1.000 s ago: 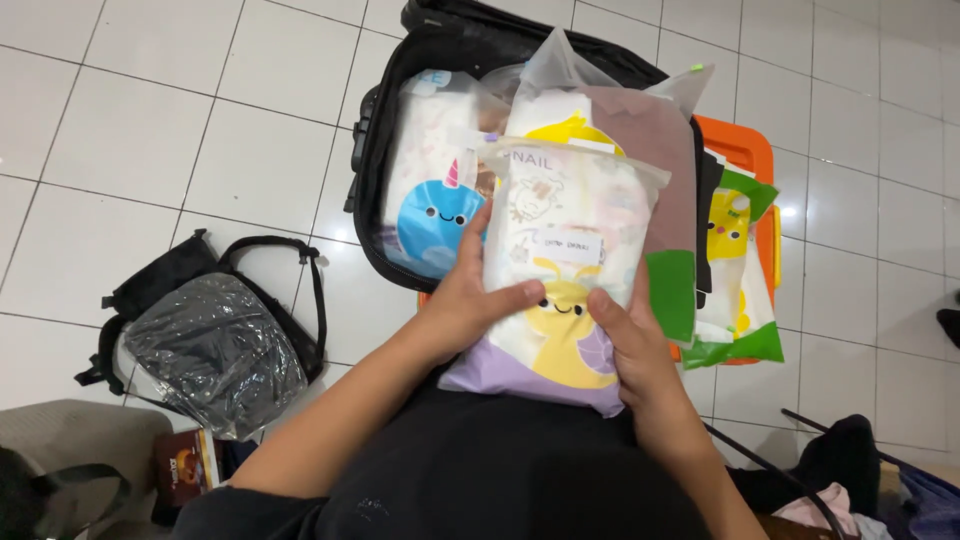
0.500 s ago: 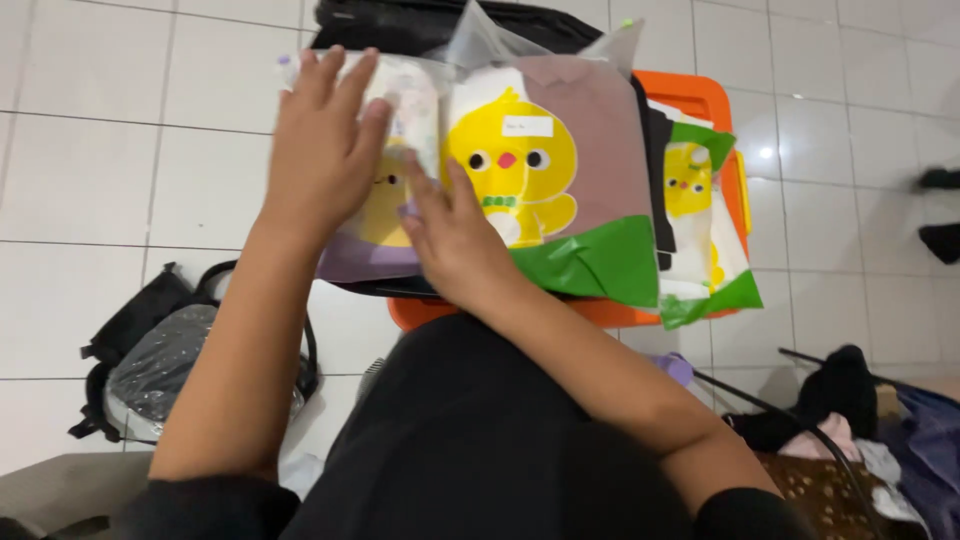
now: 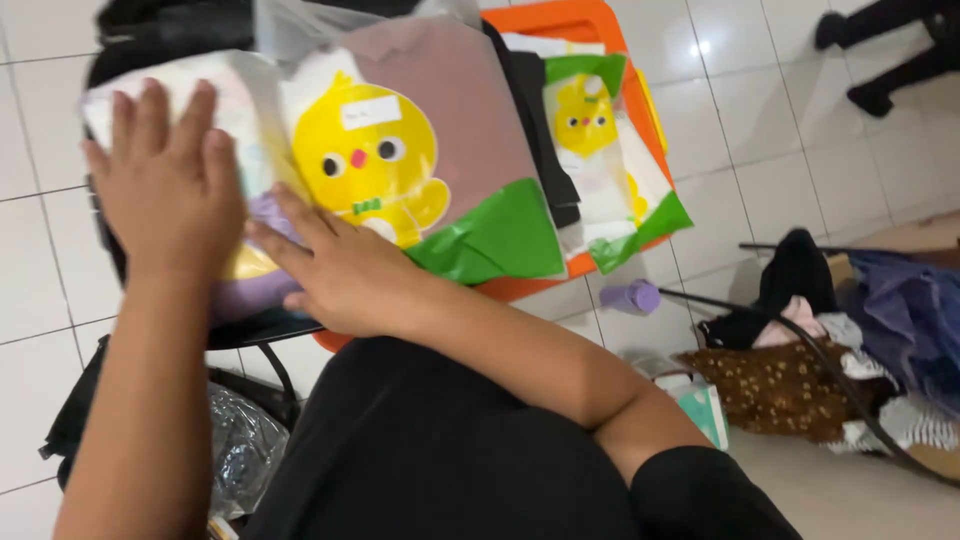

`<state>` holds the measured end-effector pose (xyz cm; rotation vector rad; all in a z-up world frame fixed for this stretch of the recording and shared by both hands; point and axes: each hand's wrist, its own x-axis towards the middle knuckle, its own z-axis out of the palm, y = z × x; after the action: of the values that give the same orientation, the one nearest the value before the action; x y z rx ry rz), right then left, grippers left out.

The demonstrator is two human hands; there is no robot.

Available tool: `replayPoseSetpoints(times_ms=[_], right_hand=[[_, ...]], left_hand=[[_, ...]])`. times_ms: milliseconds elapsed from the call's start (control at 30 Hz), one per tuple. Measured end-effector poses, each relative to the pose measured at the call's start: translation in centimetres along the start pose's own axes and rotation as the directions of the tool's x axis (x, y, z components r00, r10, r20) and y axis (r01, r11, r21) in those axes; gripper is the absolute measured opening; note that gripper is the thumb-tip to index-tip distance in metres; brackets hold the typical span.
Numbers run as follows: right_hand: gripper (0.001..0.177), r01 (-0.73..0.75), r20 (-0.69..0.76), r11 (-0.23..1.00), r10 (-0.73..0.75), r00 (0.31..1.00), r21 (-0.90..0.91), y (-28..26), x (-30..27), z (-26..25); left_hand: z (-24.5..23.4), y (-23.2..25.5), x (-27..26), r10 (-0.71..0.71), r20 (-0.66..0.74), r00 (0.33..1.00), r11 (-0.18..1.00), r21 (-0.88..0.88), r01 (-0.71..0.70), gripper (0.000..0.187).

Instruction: Packing diapers and baby clothes into labeled plastic bags and then into a suitcase.

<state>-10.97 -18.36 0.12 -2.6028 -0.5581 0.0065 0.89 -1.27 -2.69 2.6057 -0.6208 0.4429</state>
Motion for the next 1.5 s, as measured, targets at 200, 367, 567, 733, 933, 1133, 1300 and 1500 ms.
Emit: replayPoseSetpoints(times_ms=[200,367,567,733,933,1133,1300,1500], right_hand=[[0.036,0.064,0.217,0.668,-0.329,0.919,0.742,5.6,-12.0,-11.6],[0.032,-0.564,0.292,0.559,0.503,0.813,0.608,20.2,-21.1,-10.3],[0.053,-0.857,-0.241,0.498,0.855,0.459,0.136,34.0,-22.3,-4.9],[0.036,-0.824,-0.149,0.553,0.831,0.536,0.125,37.9,-22.9,-5.8],[0.055,0.129,-0.081,-0.022,0.667,0.741,0.991,31.8,-21.4,-20.5],[0.076,0.291,-0.275,-0.079,0.171,0.946,0.953,25.4,-20.6,-23.1],[0.092,-0.152,0.162,0.106,-0.096,0.982,0.983,24.3,-18.7,-20.1],[0.057,-0.241,0.122,0.348,0.333,0.935,0.906,25.3,-15.8,-19.4]], left_hand=[[-2.5,2.5,0.7,0.052,-0.041,0.998,0.991,-0.120,-0.057,0.041],[3.9,-4.8,-0.1,-0.138,0.015,0.990,0.921,-0.367,0.134,0.037],[-2.1,10.3,-0.1,-0.453,0.160,0.877,0.669,-0.589,0.453,0.023],[-1.7,22.3,0.4,-0.291,0.272,0.917,0.475,-0.792,0.385,0.018],[1.8,29.1,0.9,0.087,0.497,0.864,0.226,-0.854,0.468,0.048],[1.8,29.4,0.3,0.167,0.411,0.896,-0.220,-0.871,0.440,0.102],[-2.8,25.8,0.0,-0.108,0.217,0.970,-0.119,-0.972,0.204,0.082],[-0.9,19.7,-3.7,-0.539,0.072,0.839,0.186,-0.962,0.202,0.062]])
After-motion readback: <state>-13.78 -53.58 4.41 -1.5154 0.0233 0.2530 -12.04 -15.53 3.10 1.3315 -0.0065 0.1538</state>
